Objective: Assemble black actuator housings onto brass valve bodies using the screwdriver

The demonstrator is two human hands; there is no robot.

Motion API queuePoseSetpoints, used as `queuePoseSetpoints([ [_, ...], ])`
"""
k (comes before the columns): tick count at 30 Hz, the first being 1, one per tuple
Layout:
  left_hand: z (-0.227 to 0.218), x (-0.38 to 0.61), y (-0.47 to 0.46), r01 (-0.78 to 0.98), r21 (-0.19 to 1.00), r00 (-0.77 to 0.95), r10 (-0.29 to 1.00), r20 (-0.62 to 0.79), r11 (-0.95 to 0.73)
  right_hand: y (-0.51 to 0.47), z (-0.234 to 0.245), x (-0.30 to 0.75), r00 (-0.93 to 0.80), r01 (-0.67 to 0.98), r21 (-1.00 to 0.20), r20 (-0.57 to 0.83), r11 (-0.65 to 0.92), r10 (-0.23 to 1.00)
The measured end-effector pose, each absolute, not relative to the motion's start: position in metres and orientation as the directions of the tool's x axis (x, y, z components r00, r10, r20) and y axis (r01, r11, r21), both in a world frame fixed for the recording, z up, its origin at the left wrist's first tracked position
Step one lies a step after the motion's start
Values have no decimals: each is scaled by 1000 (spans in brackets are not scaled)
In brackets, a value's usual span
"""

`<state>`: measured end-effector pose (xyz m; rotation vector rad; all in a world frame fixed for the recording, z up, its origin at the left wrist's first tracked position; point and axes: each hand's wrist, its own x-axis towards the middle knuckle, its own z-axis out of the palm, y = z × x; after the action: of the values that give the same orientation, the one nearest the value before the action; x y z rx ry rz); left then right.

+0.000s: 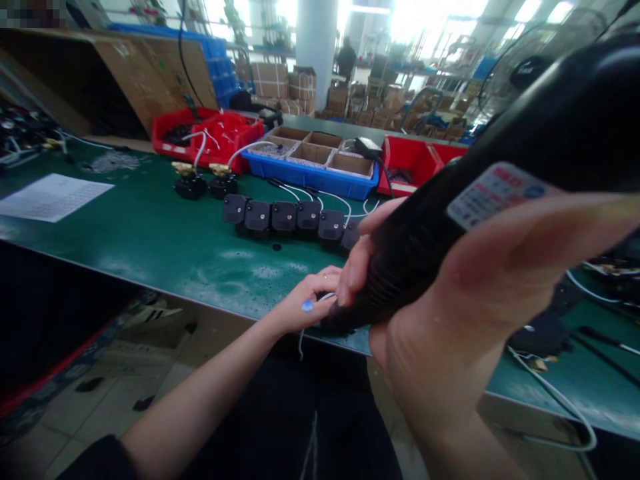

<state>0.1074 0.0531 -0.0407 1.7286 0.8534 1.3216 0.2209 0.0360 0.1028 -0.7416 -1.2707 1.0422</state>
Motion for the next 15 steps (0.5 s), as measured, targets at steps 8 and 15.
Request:
queuePoseSetpoints([
  [8,-38,105,53,114,868,272,856,440,-483,39,96,224,-143,-374,-846,457,379,878],
  [15,-35,104,50,150,858,302,849,434,-491,38,102,227,-77,-246,-861,476,446,876],
])
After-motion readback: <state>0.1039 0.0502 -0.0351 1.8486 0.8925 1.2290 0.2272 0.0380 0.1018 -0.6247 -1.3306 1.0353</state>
